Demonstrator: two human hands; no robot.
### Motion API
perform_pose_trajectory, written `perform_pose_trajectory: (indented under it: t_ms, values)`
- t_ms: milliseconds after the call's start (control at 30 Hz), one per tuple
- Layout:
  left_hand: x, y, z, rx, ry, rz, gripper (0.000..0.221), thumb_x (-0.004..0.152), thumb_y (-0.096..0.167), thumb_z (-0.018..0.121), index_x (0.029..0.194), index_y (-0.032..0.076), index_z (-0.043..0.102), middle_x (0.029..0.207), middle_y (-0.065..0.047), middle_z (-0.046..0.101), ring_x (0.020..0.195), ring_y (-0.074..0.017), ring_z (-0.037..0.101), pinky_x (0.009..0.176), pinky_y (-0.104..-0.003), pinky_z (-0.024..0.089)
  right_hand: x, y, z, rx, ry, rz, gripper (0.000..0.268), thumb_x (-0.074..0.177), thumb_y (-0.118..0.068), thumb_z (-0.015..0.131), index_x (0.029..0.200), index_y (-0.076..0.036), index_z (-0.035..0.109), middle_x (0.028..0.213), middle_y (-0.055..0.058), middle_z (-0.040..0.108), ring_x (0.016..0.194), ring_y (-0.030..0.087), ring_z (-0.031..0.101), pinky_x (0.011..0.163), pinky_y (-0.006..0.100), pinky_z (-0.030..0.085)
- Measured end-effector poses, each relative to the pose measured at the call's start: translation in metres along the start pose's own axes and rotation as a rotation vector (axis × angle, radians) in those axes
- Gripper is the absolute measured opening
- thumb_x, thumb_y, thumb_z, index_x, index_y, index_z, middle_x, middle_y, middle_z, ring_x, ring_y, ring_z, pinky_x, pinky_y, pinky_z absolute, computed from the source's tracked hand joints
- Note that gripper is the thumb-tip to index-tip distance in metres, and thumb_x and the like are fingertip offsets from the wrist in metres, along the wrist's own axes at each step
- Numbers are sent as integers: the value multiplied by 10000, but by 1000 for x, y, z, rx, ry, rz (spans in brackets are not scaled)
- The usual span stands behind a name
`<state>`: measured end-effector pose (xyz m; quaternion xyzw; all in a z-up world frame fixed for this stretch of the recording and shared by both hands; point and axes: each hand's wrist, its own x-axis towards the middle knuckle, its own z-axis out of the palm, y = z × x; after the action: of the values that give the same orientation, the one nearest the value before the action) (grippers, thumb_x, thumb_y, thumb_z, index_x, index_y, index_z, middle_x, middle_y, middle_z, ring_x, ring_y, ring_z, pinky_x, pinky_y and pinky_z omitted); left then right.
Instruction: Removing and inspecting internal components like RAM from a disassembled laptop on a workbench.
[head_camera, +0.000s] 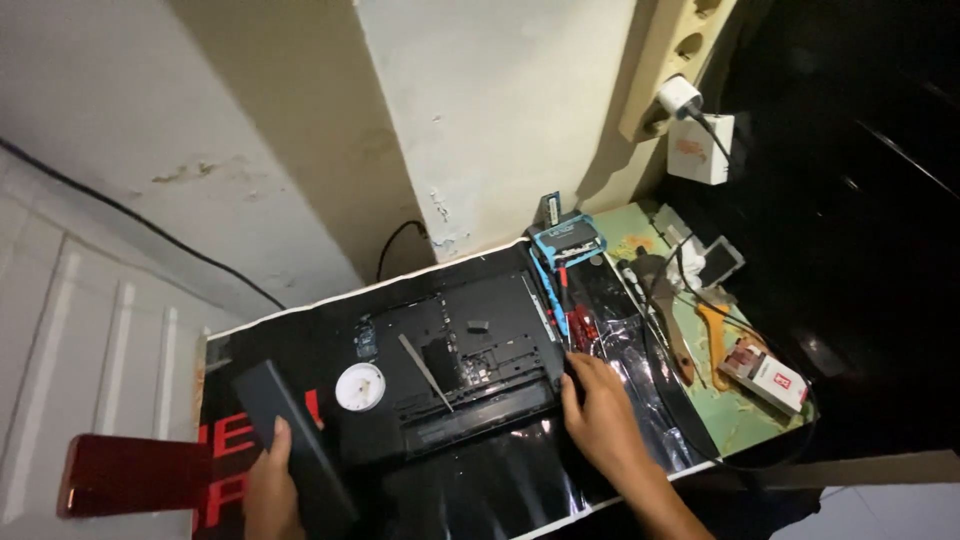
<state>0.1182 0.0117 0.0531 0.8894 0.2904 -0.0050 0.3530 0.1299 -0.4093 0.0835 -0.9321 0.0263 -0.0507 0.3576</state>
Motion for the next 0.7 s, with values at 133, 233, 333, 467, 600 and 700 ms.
perform_pose_trajectory:
  t_ms: [133,233,333,467,600,700]
  values:
    - [-14,46,-11,-240,-80,-504,785,1132,664,332,1074,87,860,1067,-244,768,1039,-407,674,1037,-447,357,0,2,2,23,-10,15,467,999,-206,552,1427,-20,544,1397,152,608,1332,274,534,1156,452,437]
    - [-21,34,-1,-522,-66,-208,611,1146,494,410,1056,71,841,1020,-150,771,908,-296,681,855,-338,461,-2,-6,-5,102,-37,70,468,997,-204,555,1431,-30,541,1386,129,608,1330,259,533,1159,456,435]
    - [-43,93,-21,-452,-128,-442,682,1159,548,257,1235,100,765,1231,-236,715,1146,-390,639,1143,-441,340,-3,-3,-2,94,-18,40,477,992,-197,570,1424,3,533,1368,148,612,1307,277,531,1135,465,451]
    - [-29,66,-12,-323,-115,-363,705,1189,501,248,1151,131,847,1174,-198,756,1147,-330,656,1171,-336,295,-7,-6,-4,93,-51,77,457,1008,-175,550,1440,-26,527,1377,120,611,1324,256,536,1176,444,453]
    - [-32,74,-13,-365,-151,-399,686,1160,547,271,1208,125,809,1165,-210,749,1102,-362,664,1090,-431,368,-8,6,6,94,20,8,458,983,-147,585,1417,-4,547,1296,134,646,1286,275,550,1157,445,448]
    - [-44,83,-20,-436,-156,-406,662,1146,538,286,1220,100,778,1202,-222,725,1139,-368,649,1108,-453,368,-12,9,6,75,48,-28,449,975,-144,598,1399,0,566,1267,138,658,1252,277,573,1134,437,472]
